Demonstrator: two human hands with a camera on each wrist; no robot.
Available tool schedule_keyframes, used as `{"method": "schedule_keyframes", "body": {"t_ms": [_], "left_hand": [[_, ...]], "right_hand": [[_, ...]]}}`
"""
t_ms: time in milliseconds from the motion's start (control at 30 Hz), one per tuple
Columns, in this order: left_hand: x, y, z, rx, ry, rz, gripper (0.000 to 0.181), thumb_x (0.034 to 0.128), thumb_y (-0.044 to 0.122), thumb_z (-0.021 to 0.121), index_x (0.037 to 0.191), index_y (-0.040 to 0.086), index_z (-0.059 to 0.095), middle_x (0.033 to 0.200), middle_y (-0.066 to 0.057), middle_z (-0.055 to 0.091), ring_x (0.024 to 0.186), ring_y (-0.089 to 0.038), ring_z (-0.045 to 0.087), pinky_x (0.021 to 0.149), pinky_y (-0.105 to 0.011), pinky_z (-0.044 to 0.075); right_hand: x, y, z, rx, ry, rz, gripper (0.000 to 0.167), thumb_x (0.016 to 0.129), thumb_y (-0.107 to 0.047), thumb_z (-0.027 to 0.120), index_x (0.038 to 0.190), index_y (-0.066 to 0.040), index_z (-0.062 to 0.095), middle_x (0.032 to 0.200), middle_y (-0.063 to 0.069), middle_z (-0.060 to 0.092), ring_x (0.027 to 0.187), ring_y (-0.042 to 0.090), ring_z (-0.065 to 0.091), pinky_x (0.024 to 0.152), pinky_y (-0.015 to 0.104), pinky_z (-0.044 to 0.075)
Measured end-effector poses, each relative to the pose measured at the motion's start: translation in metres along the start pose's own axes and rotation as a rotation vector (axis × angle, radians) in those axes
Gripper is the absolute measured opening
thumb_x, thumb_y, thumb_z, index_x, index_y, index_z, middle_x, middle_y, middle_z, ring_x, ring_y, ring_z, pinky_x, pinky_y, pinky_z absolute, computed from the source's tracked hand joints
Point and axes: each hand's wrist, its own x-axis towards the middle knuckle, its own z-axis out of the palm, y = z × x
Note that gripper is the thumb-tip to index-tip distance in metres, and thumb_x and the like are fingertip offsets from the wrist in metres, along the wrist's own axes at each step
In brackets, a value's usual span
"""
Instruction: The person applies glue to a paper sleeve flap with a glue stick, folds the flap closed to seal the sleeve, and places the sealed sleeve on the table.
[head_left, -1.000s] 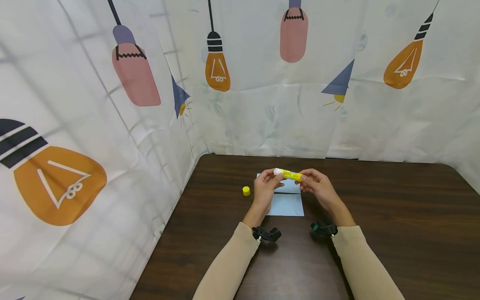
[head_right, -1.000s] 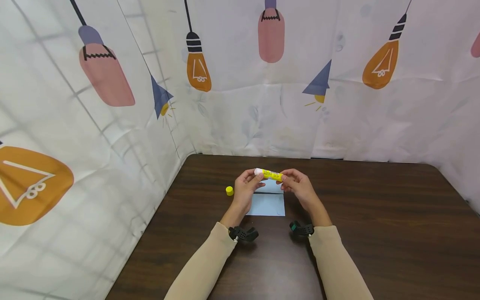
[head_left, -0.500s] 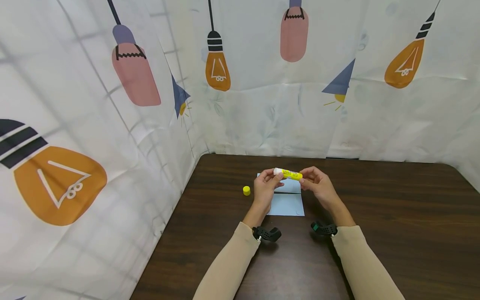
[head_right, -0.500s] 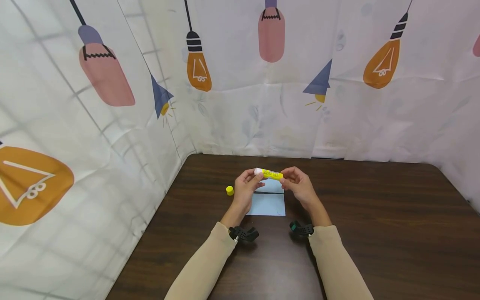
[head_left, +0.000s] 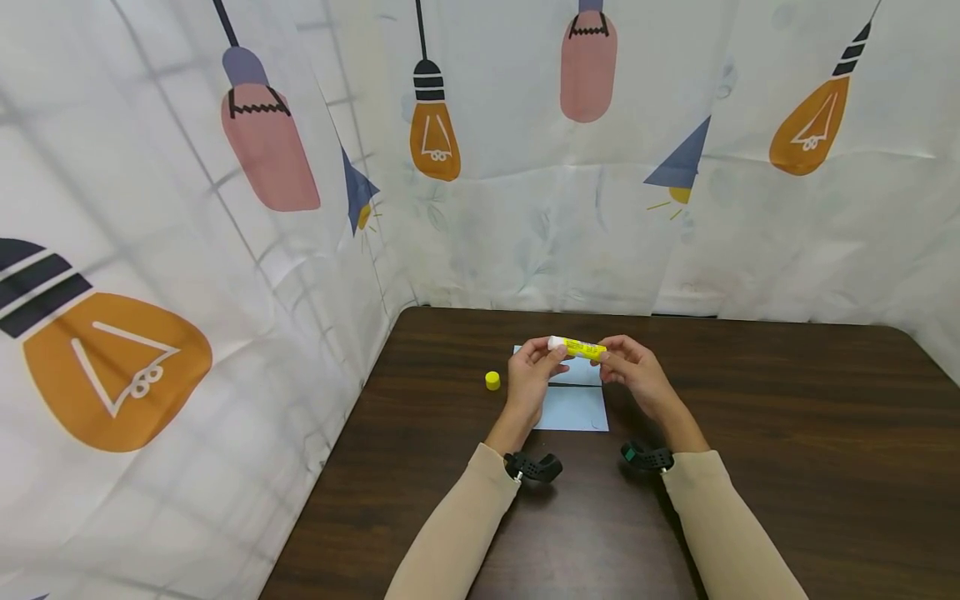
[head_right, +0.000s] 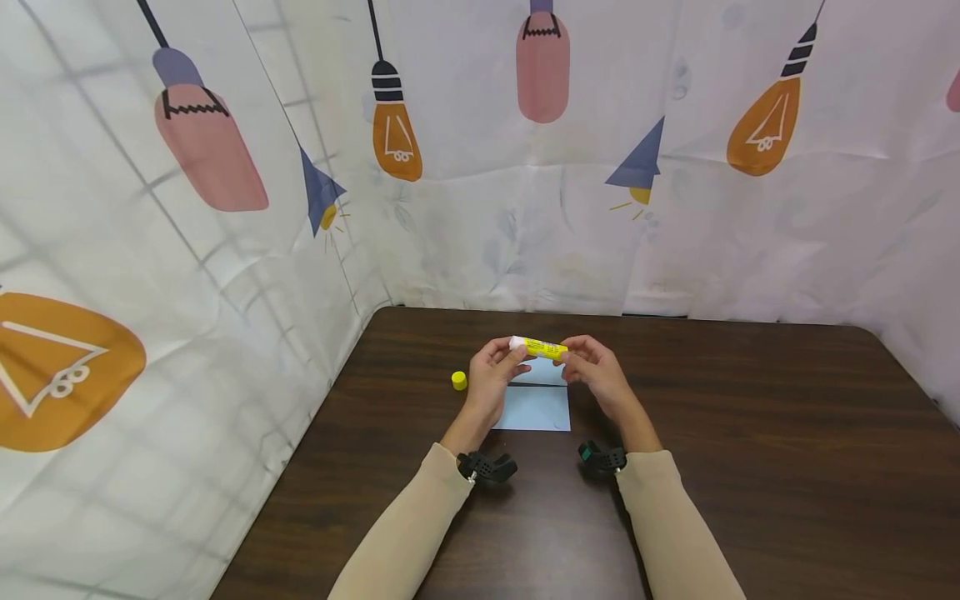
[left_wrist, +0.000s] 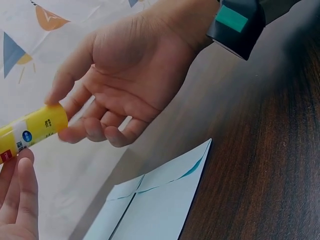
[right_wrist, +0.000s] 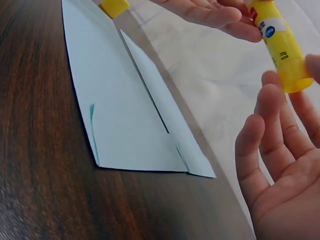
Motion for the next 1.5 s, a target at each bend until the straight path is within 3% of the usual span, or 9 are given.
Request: {"method": "schedule_keyframes", "body": {"t_ms": [133, 267, 433, 533, 767, 1000, 1300, 1500], "left_hand": [[-0.0008, 0.0007, 0.0005, -0.008, -0.003, -0.006, 0.027, 0.0934, 0.013, 0.076, 0.116, 0.002, 0.067, 0.108, -0.011, 0.074, 0.088, -0.015, 0.074, 0.078, -0.027, 0.061], [-0.0012, 0.0012, 0.0008, -0.009, -0.004, -0.008, 0.026, 0.0936, 0.012, 0.075, 0.116, 0.001, 0.067, 0.106, -0.01, 0.073, 0.09, -0.017, 0.074, 0.078, -0.027, 0.061], [-0.0003, 0.0004, 0.0005, -0.013, 0.0, -0.012, 0.026, 0.0934, 0.012, 0.075, 0.116, 0.002, 0.068, 0.104, -0.008, 0.073, 0.1, -0.034, 0.074, 0.077, -0.027, 0.061], [-0.0002, -0.0001, -0.0001, -0.007, 0.003, -0.008, 0.026, 0.0935, 0.014, 0.076, 0.116, 0.002, 0.068, 0.105, -0.008, 0.073, 0.103, -0.037, 0.073, 0.077, -0.027, 0.061], [-0.0005, 0.0003, -0.0006, -0.011, 0.009, 0.002, 0.027, 0.0931, 0.015, 0.076, 0.116, 0.003, 0.068, 0.106, -0.008, 0.073, 0.096, -0.025, 0.075, 0.077, -0.027, 0.061], [0.0012, -0.0018, 0.0004, -0.046, 0.008, -0.004, 0.028, 0.0926, 0.014, 0.077, 0.116, 0.002, 0.068, 0.105, -0.008, 0.074, 0.091, -0.017, 0.075, 0.076, -0.027, 0.061], [0.0016, -0.0014, 0.0005, -0.017, 0.022, 0.001, 0.028, 0.0928, 0.017, 0.077, 0.115, 0.002, 0.068, 0.108, -0.012, 0.075, 0.099, -0.032, 0.075, 0.077, -0.028, 0.061], [0.0003, -0.0002, -0.0004, -0.016, 0.017, -0.007, 0.028, 0.0928, 0.016, 0.077, 0.115, 0.002, 0.069, 0.108, -0.011, 0.075, 0.097, -0.029, 0.076, 0.077, -0.028, 0.062]], "right_hand": [[-0.0005, 0.0007, 0.0001, -0.016, -0.001, 0.037, 0.017, 0.106, -0.027, 0.057, 0.114, -0.012, 0.061, 0.09, -0.005, 0.073, 0.074, 0.012, 0.065, 0.076, 0.022, 0.058], [-0.0009, 0.0014, 0.0002, -0.037, 0.004, 0.032, 0.018, 0.106, -0.027, 0.058, 0.113, -0.012, 0.062, 0.089, -0.006, 0.074, 0.074, 0.012, 0.065, 0.075, 0.021, 0.058], [-0.0002, 0.0017, -0.0004, -0.049, 0.015, -0.015, 0.018, 0.103, -0.023, 0.062, 0.116, -0.009, 0.062, 0.093, -0.004, 0.076, 0.074, 0.014, 0.063, 0.074, 0.022, 0.057], [-0.0002, 0.0007, -0.0003, -0.042, 0.018, -0.032, 0.02, 0.102, -0.019, 0.065, 0.118, -0.008, 0.061, 0.097, -0.001, 0.076, 0.076, 0.014, 0.062, 0.074, 0.021, 0.057], [-0.0003, 0.0015, 0.0021, -0.063, 0.04, -0.063, 0.024, 0.099, -0.007, 0.065, 0.122, -0.002, 0.059, 0.098, -0.01, 0.07, 0.076, 0.011, 0.063, 0.073, 0.02, 0.056], [-0.0002, 0.0021, 0.0025, -0.106, 0.076, -0.107, 0.03, 0.095, -0.005, 0.071, 0.121, 0.003, 0.059, 0.099, -0.008, 0.071, 0.076, 0.009, 0.064, 0.073, 0.021, 0.056], [-0.0012, -0.0004, 0.0003, -0.116, 0.039, -0.046, 0.025, 0.097, -0.01, 0.07, 0.121, -0.007, 0.061, 0.101, -0.007, 0.069, 0.079, 0.012, 0.064, 0.075, 0.022, 0.057], [-0.0011, -0.0013, -0.0004, -0.081, 0.004, 0.013, 0.028, 0.104, -0.026, 0.061, 0.123, -0.006, 0.061, 0.102, 0.004, 0.076, 0.077, 0.014, 0.065, 0.076, 0.023, 0.057]]}}
